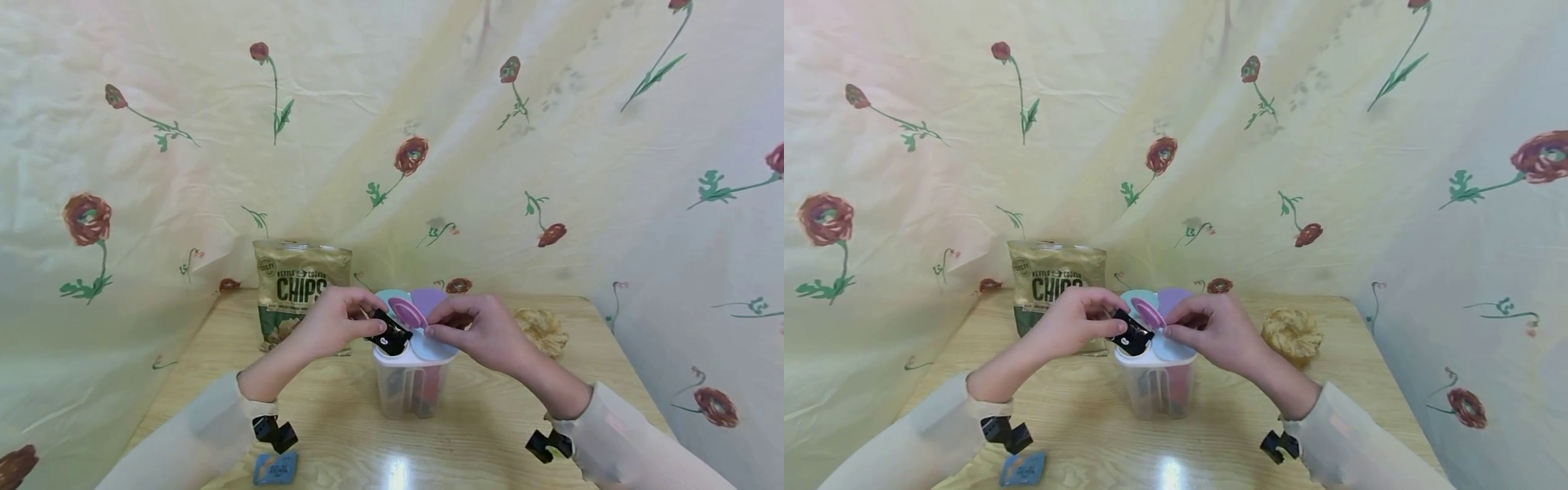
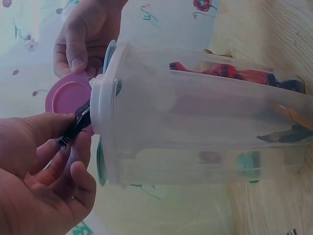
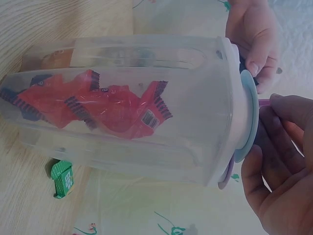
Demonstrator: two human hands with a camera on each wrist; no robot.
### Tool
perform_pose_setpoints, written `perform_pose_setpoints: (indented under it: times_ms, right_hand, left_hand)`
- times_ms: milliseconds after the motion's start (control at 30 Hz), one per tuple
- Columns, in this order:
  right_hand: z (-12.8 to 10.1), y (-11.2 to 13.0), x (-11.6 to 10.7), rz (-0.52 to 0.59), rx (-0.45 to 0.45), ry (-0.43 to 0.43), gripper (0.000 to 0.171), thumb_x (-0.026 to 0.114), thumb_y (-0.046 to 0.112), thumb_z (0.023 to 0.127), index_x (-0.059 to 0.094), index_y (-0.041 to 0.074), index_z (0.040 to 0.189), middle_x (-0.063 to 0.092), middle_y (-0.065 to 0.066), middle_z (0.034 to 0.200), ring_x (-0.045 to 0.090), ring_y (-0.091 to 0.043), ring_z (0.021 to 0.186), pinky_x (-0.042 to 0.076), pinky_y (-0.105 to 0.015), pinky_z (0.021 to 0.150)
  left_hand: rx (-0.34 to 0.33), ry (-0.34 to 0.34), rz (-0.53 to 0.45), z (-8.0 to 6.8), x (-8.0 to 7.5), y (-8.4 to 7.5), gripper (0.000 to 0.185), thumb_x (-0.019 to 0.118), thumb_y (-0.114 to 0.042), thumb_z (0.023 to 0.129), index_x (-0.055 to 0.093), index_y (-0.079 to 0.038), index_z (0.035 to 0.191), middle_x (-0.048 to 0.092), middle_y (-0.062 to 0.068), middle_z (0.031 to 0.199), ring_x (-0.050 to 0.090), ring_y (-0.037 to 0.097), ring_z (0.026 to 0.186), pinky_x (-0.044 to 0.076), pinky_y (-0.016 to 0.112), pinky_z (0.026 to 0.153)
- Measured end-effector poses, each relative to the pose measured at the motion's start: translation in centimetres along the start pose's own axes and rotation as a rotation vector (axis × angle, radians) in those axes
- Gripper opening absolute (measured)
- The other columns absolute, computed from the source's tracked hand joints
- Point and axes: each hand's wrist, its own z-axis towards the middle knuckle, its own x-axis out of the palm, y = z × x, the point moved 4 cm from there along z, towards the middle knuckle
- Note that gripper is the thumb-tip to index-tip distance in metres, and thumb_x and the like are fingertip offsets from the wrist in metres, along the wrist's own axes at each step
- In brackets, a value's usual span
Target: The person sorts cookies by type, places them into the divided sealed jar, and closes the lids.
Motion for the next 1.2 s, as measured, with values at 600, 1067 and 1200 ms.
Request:
perform_pose_setpoints:
  times_ms: [600, 1067, 1200]
  right_hand:
    - [0.1, 0.4, 0.1, -0.007, 0.005, 0.006, 0.009, 0.082, 0.009, 0.088, 0.08, 0.017, 0.089, 0.076, 0.004, 0.083, 0.069, -0.009, 0.071, 0.059, -0.028, 0.065]
    - [0.0, 0.2, 0.3, 0.001, 0.004, 0.001, 0.007, 0.082, 0.011, 0.088, 0.08, 0.017, 0.089, 0.076, 0.005, 0.083, 0.071, -0.009, 0.072, 0.059, -0.028, 0.066]
    - [0.0, 0.1, 0.2, -0.007, 0.007, -0.002, 0.008, 0.082, 0.011, 0.088, 0.08, 0.018, 0.089, 0.076, 0.005, 0.084, 0.071, -0.009, 0.072, 0.059, -0.028, 0.066]
  left_hand:
    - [0.029, 0.002, 0.169, -0.1, 0.9, -1.3, 0.01, 0.079, -0.012, 0.087, 0.076, -0.015, 0.096, 0.069, -0.005, 0.08, 0.061, 0.009, 0.064, 0.048, 0.026, 0.056]
    - [0.042, 0.055, 0.355, 0.2, 2.7, -1.9, 0.01, 0.082, -0.021, 0.088, 0.077, -0.018, 0.097, 0.075, -0.009, 0.087, 0.069, 0.006, 0.082, 0.055, 0.025, 0.073]
    - [0.067, 0.094, 0.371, 0.1, 2.6, -2.0, 0.005, 0.079, -0.019, 0.09, 0.081, -0.02, 0.094, 0.076, -0.011, 0.085, 0.066, 0.003, 0.074, 0.053, 0.024, 0.066]
